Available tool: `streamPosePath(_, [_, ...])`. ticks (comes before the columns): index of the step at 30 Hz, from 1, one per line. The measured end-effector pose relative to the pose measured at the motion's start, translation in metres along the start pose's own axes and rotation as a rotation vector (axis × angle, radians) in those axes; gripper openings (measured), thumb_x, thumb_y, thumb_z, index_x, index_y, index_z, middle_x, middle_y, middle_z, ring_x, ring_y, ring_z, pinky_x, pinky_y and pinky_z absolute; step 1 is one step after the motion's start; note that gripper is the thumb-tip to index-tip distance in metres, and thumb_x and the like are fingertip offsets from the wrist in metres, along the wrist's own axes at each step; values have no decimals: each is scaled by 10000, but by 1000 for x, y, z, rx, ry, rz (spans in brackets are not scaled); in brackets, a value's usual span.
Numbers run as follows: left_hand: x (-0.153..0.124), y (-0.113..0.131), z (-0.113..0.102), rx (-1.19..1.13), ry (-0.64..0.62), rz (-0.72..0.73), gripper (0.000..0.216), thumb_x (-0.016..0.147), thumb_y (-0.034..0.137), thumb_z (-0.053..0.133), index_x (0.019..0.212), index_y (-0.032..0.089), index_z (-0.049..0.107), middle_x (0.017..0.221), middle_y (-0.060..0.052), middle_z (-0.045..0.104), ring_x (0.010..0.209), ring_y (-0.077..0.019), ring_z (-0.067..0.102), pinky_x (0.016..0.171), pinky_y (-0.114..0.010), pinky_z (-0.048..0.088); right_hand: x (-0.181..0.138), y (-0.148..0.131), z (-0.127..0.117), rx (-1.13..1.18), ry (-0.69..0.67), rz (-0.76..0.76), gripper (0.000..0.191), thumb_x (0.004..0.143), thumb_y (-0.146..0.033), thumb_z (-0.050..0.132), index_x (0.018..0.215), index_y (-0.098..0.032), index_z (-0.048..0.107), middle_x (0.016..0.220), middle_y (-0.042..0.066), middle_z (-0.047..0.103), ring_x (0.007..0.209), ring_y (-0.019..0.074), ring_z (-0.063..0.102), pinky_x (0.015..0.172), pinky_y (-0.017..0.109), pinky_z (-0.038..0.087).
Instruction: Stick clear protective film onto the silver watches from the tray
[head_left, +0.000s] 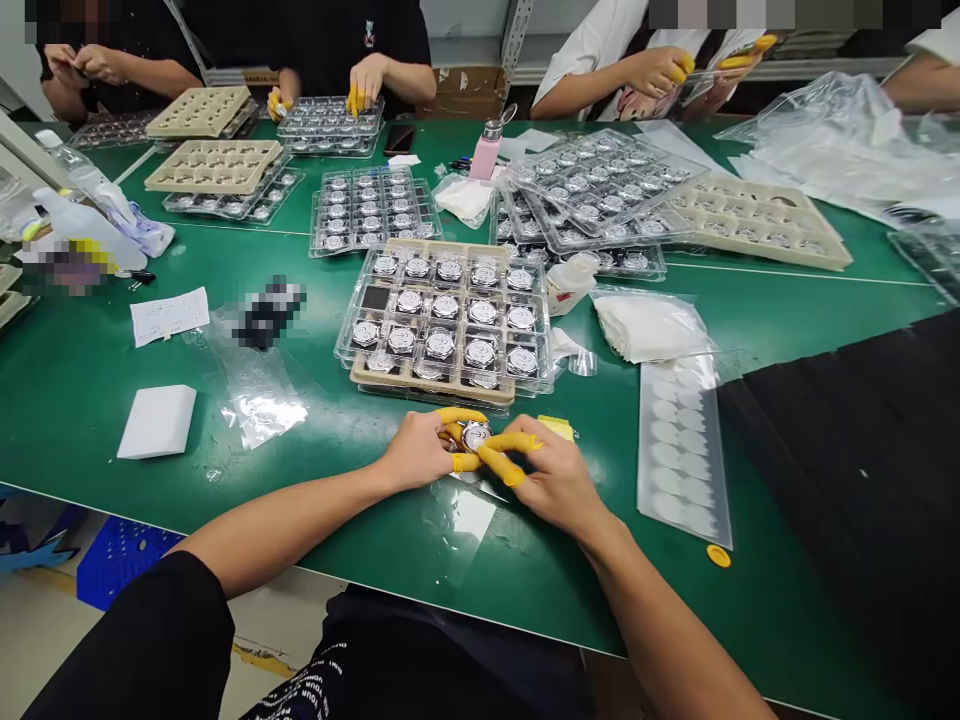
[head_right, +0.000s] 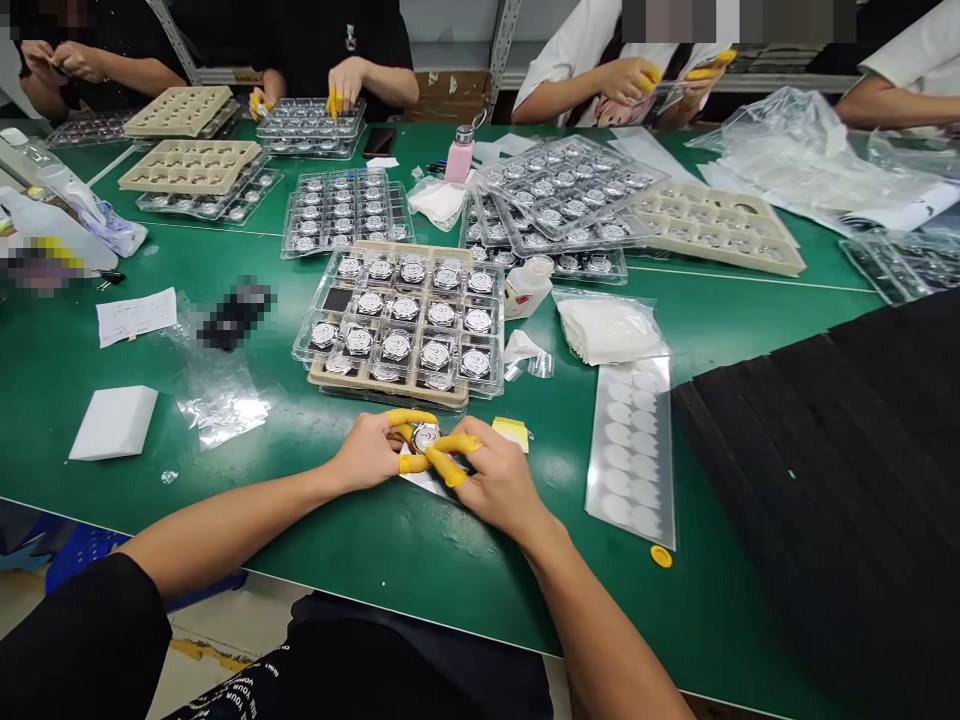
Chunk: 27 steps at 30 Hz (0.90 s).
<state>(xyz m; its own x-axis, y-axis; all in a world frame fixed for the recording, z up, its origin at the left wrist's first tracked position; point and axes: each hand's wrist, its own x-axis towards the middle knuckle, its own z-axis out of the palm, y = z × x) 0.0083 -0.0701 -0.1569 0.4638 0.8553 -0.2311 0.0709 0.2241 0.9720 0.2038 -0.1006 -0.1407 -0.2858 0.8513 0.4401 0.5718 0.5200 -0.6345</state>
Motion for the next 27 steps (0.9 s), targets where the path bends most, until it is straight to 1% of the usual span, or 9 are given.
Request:
streamPosePath(5, [0, 3, -1, 4, 11, -7, 621, 571, 180, 848, 1178, 151, 719, 759, 2, 699, 648, -95, 618, 647, -199, 524, -2, 2, 1, -47, 77, 38, 80, 922, -257, 627, 885, -223, 689, 802, 41, 639, 679, 158, 590, 581, 297, 439])
streamPosePath(8, [1, 2, -1, 8, 14, -4, 626, 566, 168, 845, 1180, 154, 720, 789, -9, 716, 666, -102, 634, 661, -206, 537, -2, 0, 6, 12, 14, 17, 86, 921, -271, 625, 890, -229, 693, 781, 34, 628, 670, 156, 589, 585, 296, 451])
streamPosePath(10, [1, 1, 0, 2, 11, 0, 639, 569, 169, 846, 1194, 146, 715, 821, -28, 732, 689, -115, 655, 685, -221, 556, 1, 1, 7, 27, 27, 28, 113, 926, -288, 613, 875, -226, 692, 779, 36, 625, 669, 156, 587, 585, 296, 456])
streamPosePath(12, [0, 0, 0, -8, 23, 8, 648, 578, 193, 856, 1208, 146, 709, 845, -41, 743, 711, -126, 672, 710, -239, 575, 2, 5, 3, -21, 104, 72, 130, 922, -301, 616, 846, -224, 687, 767, 37, 620, 669, 160, 579, 583, 300, 451])
streamPosePath(15, [-2, 1, 1, 9, 60, 67, 620, 604, 244, 863, 1199, 158, 715, 854, -41, 750, 750, -138, 692, 778, -270, 601, -1, 17, -17, -151, 133, 135, 141, 914, -319, 621, 830, -230, 692, 795, 50, 628, 705, 181, 582, 613, 327, 459])
streamPosePath(18, [-5, 1, 1, 110, 83, 194, 544, 646, 276, 846, 1169, 182, 733, 884, -34, 765, 795, -148, 708, 863, -302, 610, -6, 24, -35, -202, 93, 142, 145, 908, -357, 624, 953, -250, 710, 960, 86, 664, 858, 235, 609, 715, 384, 504])
streamPosePath(21, [-7, 1, 0, 230, 71, 318, 469, 701, 305, 813, 1154, 206, 742, 954, -36, 781, 818, -157, 720, 876, -311, 615, -10, 22, -37, -67, -22, 184, 220, 892, -379, 660, 1084, -277, 695, 1014, 82, 668, 914, 242, 631, 769, 401, 546])
streamPosePath(24, [-8, 3, -1, 333, 79, 411, 418, 716, 297, 800, 1125, 224, 753, 1018, -45, 785, 873, -176, 728, 894, -320, 607, -12, 20, -29, 58, -72, 273, 177, 880, -368, 682, 1018, -259, 706, 933, 63, 656, 812, 202, 658, 724, 362, 566])
streamPosePath(27, [-7, 5, -2, 367, 83, 434, 409, 697, 269, 811, 1101, 227, 761, 1069, -56, 778, 972, -202, 721, 960, -341, 580, -13, 23, -25, 121, -87, 302, 124, 885, -349, 670, 934, -240, 703, 899, 55, 688, 819, 198, 672, 744, 353, 566])
